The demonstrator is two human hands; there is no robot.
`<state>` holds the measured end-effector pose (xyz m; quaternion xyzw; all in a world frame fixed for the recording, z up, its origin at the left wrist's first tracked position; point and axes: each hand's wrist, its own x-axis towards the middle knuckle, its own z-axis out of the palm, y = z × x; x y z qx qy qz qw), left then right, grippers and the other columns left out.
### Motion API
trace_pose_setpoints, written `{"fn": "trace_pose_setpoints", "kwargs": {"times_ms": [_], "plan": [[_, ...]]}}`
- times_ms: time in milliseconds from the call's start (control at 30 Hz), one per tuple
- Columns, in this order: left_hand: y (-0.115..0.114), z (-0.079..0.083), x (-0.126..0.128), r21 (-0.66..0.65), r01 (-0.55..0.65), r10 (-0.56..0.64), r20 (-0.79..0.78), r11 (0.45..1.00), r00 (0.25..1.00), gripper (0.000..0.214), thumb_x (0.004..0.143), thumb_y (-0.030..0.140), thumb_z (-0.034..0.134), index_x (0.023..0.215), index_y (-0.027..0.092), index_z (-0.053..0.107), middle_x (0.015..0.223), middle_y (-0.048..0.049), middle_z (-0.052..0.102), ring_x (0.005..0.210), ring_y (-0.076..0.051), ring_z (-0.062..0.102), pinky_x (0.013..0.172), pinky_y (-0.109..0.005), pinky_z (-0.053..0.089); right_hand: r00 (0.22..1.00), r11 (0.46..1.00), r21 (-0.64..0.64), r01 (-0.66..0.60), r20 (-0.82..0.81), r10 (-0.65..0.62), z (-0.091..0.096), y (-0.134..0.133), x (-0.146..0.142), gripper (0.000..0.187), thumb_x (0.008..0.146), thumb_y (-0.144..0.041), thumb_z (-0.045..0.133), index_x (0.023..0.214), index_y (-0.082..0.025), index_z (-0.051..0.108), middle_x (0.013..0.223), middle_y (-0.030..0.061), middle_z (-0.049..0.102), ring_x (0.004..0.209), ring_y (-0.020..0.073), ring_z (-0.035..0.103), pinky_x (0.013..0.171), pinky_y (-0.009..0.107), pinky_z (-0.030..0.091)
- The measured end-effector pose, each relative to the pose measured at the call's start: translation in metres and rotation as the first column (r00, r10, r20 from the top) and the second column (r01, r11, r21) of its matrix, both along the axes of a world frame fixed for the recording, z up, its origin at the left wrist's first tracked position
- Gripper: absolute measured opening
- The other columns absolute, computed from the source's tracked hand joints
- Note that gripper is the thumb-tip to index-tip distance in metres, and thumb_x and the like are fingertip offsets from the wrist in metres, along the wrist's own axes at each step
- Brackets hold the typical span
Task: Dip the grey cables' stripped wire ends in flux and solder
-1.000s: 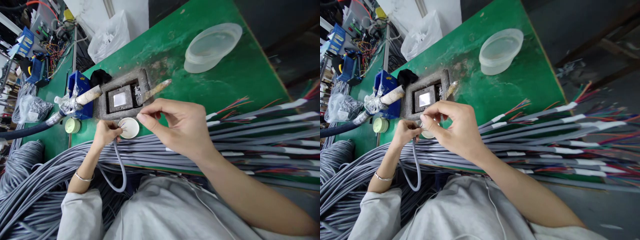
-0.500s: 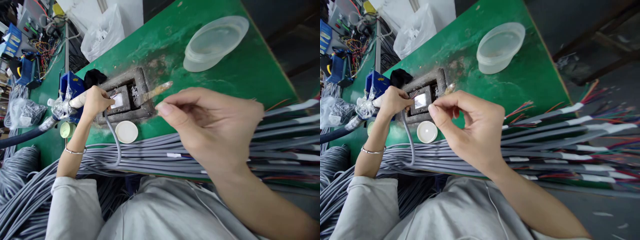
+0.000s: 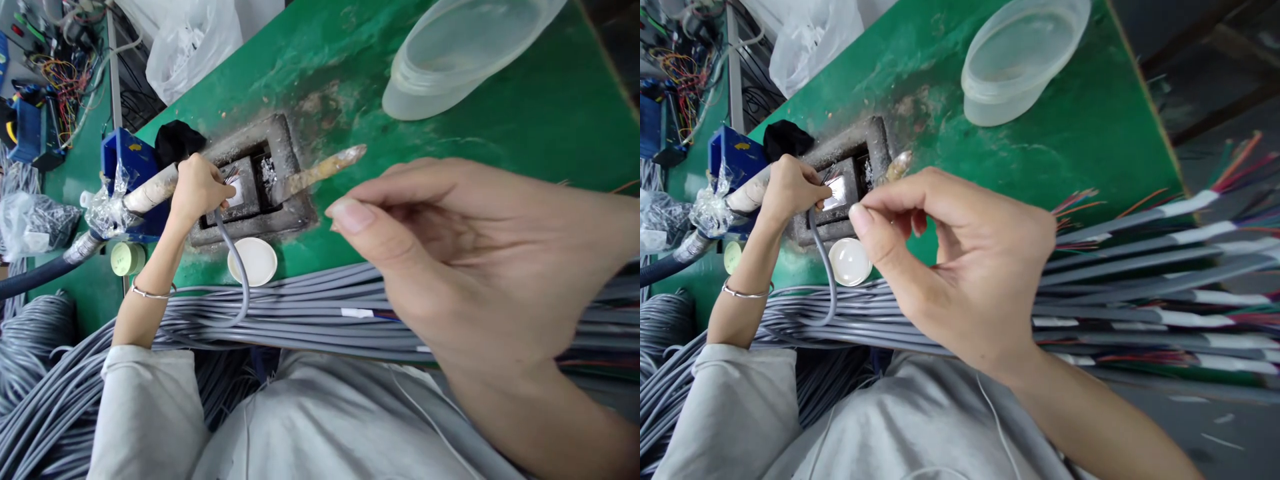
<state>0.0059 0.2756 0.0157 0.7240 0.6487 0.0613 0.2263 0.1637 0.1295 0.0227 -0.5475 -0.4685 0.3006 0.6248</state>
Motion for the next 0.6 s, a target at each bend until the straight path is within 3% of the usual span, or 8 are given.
{"fn": "trace_pose_setpoints", "kwargs": {"times_ms": [300, 600], "plan": [[0.000, -0.005, 0.002, 0.005, 0.007, -0.006, -0.061, 1.000, 0.998, 0.005, 0.056, 0.006, 0.061, 0.057, 0.009, 0.057, 0.050, 0.0012, 0.047, 0.060, -0.013, 0.058, 0.059, -0.019, 0.048, 1.000, 1.000, -0.007, 0.007, -0.017, -0.007, -0.001, 0.000, 0.001, 0.020, 0.079, -0.014, 0.062, 0.066, -0.029, 0.060, 0.058, -0.0032, 0.057, 0.056, 0.0157, 0.055, 0.055, 0.033, 0.044], [-0.001, -0.012, 0.002, 0.028, 0.058, -0.057, -0.039, 0.998, 0.998, 0.012, 0.057, 0.007, 0.059, 0.048, 0.013, 0.053, 0.040, 0.0030, 0.044, 0.048, -0.009, 0.051, 0.050, -0.016, 0.044, 1.000, 1.000, -0.020, 0.019, -0.008, -0.019, 0.000, 0.000, 0.001, 0.018, 0.079, -0.015, 0.062, 0.067, -0.028, 0.058, 0.058, -0.0040, 0.057, 0.054, 0.0144, 0.053, 0.055, 0.032, 0.045]]}}
